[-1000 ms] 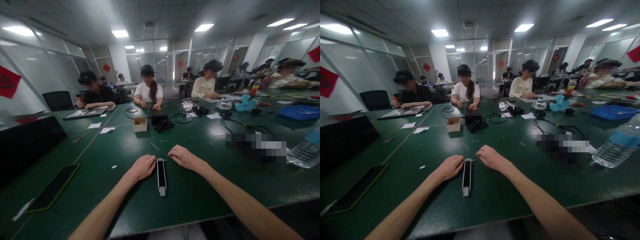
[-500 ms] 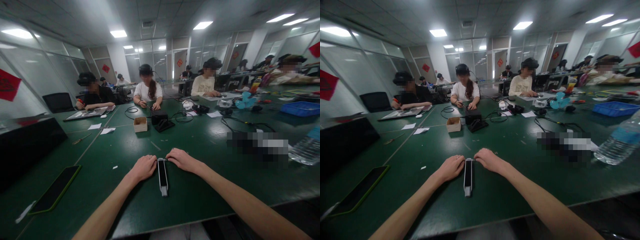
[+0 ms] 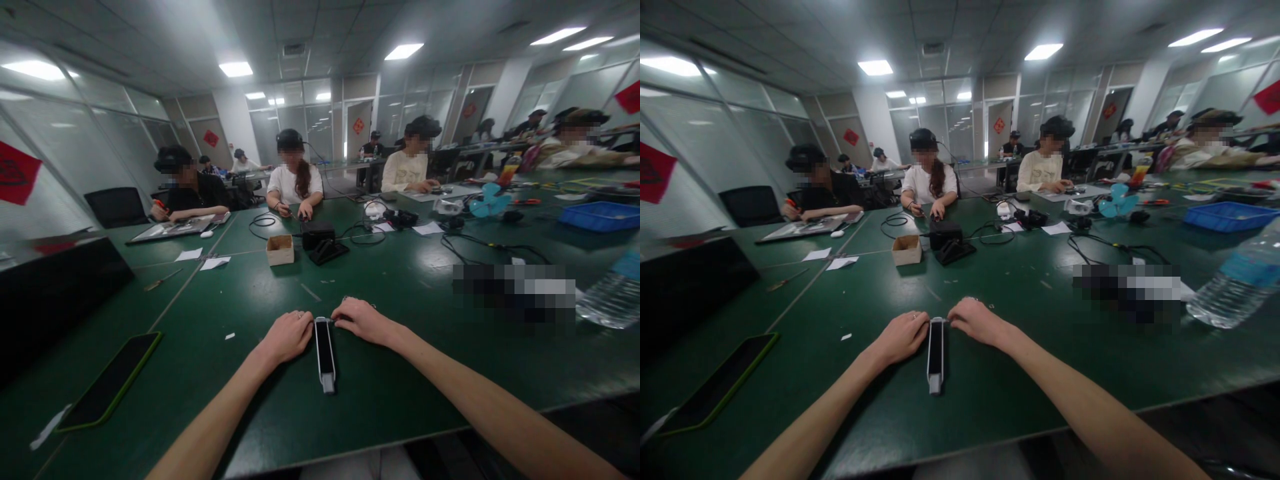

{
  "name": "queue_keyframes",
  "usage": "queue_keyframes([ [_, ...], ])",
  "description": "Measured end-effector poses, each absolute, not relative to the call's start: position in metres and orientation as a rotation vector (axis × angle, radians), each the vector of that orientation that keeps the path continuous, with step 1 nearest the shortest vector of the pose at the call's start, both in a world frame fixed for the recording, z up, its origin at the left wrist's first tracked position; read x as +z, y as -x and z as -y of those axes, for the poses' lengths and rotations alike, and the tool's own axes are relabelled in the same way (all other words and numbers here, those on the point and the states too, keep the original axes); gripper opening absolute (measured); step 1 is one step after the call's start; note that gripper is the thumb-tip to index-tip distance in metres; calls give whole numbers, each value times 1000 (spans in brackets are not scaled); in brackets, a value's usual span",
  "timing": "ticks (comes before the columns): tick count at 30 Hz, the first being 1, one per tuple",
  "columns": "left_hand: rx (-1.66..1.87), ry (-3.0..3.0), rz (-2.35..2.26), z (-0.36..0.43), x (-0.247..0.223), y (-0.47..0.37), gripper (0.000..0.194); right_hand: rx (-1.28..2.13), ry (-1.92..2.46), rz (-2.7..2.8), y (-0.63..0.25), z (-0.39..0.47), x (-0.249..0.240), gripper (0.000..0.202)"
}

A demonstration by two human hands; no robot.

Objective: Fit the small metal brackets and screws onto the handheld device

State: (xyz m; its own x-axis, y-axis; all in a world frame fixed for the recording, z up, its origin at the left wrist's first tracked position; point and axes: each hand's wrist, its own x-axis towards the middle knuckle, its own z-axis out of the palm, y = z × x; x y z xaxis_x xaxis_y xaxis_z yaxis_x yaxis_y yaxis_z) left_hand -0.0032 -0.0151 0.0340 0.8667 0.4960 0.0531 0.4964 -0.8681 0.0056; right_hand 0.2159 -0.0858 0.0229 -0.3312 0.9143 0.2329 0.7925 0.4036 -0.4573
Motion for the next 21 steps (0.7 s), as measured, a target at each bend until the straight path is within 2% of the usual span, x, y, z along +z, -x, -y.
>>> queue_keyframes([
  [21, -60, 3013, 812, 17, 36, 3, 22, 357, 1440, 2202, -213, 88, 28, 18],
])
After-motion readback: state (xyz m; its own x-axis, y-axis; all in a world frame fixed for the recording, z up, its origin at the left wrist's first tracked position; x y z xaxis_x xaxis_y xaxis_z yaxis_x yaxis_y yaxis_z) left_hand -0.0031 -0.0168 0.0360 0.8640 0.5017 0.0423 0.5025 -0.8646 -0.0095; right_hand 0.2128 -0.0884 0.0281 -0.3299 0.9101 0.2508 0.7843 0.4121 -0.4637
